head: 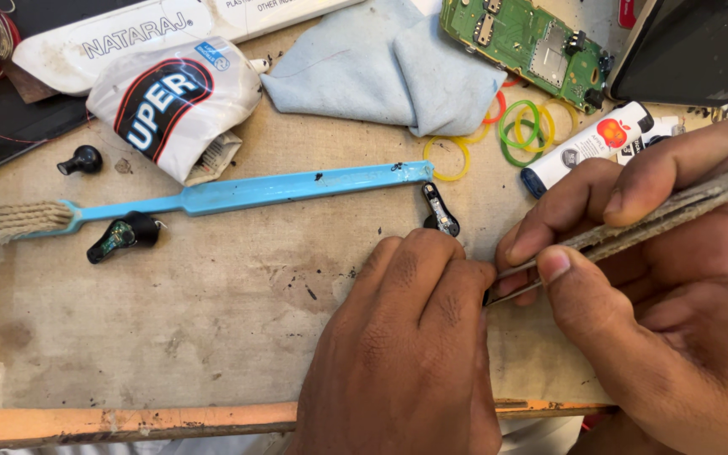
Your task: The person pries open the shell of a wireless earbud using a small blade, then uses a soldering iron to solder a wire contact on the opened earbud while holding it steady with a probe. The person works over a cluttered electronics repair workbench.
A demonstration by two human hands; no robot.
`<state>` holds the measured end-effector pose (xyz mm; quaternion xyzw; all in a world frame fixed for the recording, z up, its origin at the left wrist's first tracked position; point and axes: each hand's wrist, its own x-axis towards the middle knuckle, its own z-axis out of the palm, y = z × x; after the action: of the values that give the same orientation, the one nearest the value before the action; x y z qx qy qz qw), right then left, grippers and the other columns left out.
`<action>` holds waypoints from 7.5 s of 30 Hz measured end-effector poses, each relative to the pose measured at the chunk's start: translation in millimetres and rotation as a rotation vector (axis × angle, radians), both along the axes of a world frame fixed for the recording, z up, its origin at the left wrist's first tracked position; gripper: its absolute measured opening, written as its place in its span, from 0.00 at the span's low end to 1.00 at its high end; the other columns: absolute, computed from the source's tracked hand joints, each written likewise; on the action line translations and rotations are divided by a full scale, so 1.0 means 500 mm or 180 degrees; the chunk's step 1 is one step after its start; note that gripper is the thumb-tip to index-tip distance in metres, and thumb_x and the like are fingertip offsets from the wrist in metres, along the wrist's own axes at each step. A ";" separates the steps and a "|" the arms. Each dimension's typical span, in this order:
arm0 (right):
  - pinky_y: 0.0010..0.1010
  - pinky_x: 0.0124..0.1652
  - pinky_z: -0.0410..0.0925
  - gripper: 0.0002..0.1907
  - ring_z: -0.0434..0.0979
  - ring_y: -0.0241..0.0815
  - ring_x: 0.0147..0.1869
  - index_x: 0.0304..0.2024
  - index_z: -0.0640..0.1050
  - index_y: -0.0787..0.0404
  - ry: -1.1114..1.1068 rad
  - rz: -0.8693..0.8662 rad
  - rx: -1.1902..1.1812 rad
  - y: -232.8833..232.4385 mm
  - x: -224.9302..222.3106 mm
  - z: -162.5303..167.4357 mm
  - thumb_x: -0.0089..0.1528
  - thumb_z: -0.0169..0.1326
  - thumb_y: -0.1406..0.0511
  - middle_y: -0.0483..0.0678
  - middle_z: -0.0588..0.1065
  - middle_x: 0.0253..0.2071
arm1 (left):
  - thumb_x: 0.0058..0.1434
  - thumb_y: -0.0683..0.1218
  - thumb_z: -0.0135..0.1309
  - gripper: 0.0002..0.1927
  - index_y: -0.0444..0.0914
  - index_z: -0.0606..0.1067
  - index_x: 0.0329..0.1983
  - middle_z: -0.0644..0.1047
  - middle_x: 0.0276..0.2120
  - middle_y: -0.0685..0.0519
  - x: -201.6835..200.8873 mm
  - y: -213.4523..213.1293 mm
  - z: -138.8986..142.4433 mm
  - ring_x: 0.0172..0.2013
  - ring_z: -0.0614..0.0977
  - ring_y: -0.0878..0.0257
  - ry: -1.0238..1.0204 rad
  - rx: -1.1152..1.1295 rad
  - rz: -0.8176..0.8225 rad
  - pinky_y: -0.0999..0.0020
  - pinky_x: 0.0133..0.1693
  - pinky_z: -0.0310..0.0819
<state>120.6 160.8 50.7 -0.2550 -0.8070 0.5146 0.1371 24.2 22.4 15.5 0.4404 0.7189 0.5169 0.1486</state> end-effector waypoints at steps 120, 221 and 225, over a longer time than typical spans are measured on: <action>0.37 0.54 0.71 0.12 0.75 0.46 0.51 0.55 0.70 0.66 0.1258 -0.1420 -0.0167 0.045 0.205 -0.121 0.76 0.49 0.64 0.54 0.70 0.52 | 0.57 0.42 0.65 0.15 0.36 0.78 0.47 0.78 0.43 0.46 -0.012 -0.021 -0.030 0.44 0.83 0.52 0.0146 0.0538 0.0208 0.61 0.45 0.80; 0.36 0.54 0.66 0.39 0.79 0.41 0.47 0.63 0.61 0.66 -0.0182 -0.0166 0.2398 -0.078 0.046 -0.059 0.54 0.66 0.70 0.48 0.82 0.43 | 0.53 0.42 0.61 0.15 0.39 0.80 0.45 0.78 0.44 0.53 -0.099 -0.056 0.007 0.47 0.82 0.58 0.0939 0.0046 -0.0635 0.58 0.50 0.73; 0.34 0.52 0.66 0.39 0.80 0.41 0.46 0.62 0.60 0.67 -0.0091 -0.0040 0.2467 -0.078 0.042 -0.058 0.55 0.66 0.69 0.48 0.82 0.44 | 0.55 0.43 0.63 0.13 0.38 0.80 0.44 0.79 0.44 0.53 -0.100 -0.056 0.008 0.47 0.82 0.58 0.0935 0.0067 -0.0649 0.58 0.50 0.73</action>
<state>141.8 121.8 21.6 -0.1964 -0.9420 0.1670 0.2151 -25.9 -5.5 19.4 0.5834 0.6790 0.4367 0.0890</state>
